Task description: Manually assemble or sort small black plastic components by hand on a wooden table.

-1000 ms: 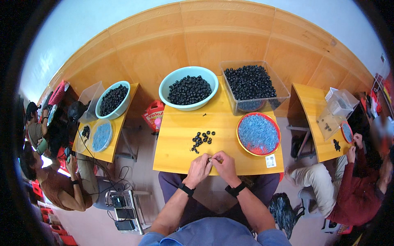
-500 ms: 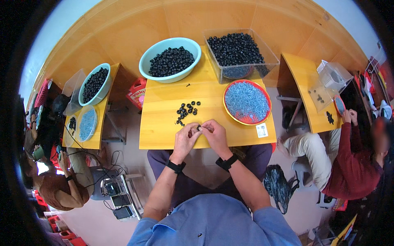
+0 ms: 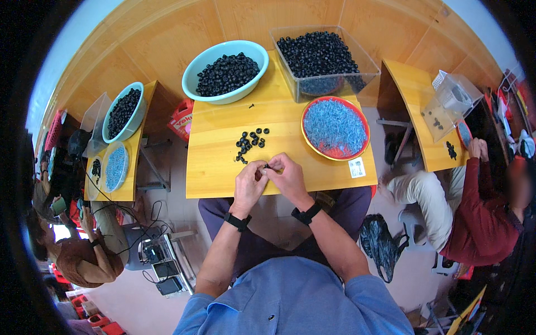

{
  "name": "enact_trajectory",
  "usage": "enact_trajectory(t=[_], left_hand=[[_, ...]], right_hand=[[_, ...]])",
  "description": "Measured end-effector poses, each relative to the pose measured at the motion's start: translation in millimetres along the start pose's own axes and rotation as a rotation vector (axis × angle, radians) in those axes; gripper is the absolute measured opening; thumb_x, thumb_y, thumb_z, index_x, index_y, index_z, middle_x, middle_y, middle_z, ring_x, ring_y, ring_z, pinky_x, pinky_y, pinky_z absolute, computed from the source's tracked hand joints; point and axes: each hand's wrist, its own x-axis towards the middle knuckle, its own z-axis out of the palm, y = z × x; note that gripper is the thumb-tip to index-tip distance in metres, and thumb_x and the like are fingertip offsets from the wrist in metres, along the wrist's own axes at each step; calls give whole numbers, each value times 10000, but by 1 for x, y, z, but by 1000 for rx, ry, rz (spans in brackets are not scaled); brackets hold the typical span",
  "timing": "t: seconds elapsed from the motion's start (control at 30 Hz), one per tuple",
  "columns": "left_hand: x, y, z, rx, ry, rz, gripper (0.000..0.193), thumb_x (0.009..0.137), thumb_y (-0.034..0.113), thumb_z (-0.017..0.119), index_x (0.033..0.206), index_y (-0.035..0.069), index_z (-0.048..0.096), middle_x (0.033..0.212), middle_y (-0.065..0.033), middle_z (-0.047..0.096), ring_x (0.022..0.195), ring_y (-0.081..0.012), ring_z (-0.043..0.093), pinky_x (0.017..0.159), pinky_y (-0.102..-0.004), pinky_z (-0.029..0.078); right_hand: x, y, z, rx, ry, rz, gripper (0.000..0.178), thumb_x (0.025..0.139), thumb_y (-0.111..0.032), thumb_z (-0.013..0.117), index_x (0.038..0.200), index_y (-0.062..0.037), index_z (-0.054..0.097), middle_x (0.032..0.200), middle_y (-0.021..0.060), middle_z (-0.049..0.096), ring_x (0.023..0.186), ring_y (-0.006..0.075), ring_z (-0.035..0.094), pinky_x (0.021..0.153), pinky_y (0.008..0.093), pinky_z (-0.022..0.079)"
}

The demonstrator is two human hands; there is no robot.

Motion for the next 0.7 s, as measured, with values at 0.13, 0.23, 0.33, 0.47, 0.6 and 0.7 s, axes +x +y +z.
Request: enact_trajectory(t=[0.13, 0.23, 0.33, 0.47, 0.6, 0.7], left_hand=[[1, 2, -1, 13, -30, -3, 288, 838, 16, 746, 1106, 41, 643, 830, -124, 624, 719, -281, 641, 660, -374, 540], [1, 3, 0, 1, -34, -22, 273, 845, 22, 743, 1096, 41, 640, 829, -123, 624, 716, -280, 640, 662, -376, 539], [0, 1, 0, 20, -21, -37, 258, 855, 31, 739, 1092, 42, 638, 828, -123, 624, 717, -280, 640, 665, -380, 539], [0, 2, 0, 55, -10, -8, 245, 872, 56, 740, 1094, 41, 637, 822, -126, 623, 717, -283, 640, 662, -384, 538], [1, 2, 1, 38, -7, -14, 235, 879, 64, 739, 1089, 40, 636, 813, -127, 623, 715, -283, 641, 657, -387, 536], [0, 0, 1, 24, 8, -38, 237, 878, 65, 744, 1088, 41, 636, 804, -126, 621, 712, -281, 641, 654, -390, 535]], right_hand=[[-1, 4, -3, 83, -20, 30, 253, 852, -104, 746, 1030, 22, 619, 909, 112, 738, 917, 177, 727, 800, 307, 564], [0, 5, -4, 146, -27, 30, 265, 855, -95, 734, 1060, 22, 614, 935, 128, 746, 947, 187, 735, 815, 312, 566], [-1, -3, -2, 57, -37, -11, 246, 864, -73, 717, 1066, 24, 618, 951, 132, 753, 939, 182, 737, 825, 309, 565], [-1, -4, -3, 28, -43, 45, 238, 870, -61, 708, 1073, 28, 621, 959, 130, 757, 941, 178, 739, 835, 305, 561], [0, 4, -4, 89, -60, 68, 221, 880, -49, 697, 1075, 30, 631, 966, 122, 757, 949, 171, 737, 831, 298, 560], [0, 6, -3, 101, -64, 50, 210, 887, -44, 690, 1076, 30, 635, 984, 122, 753, 963, 165, 734, 833, 294, 557]])
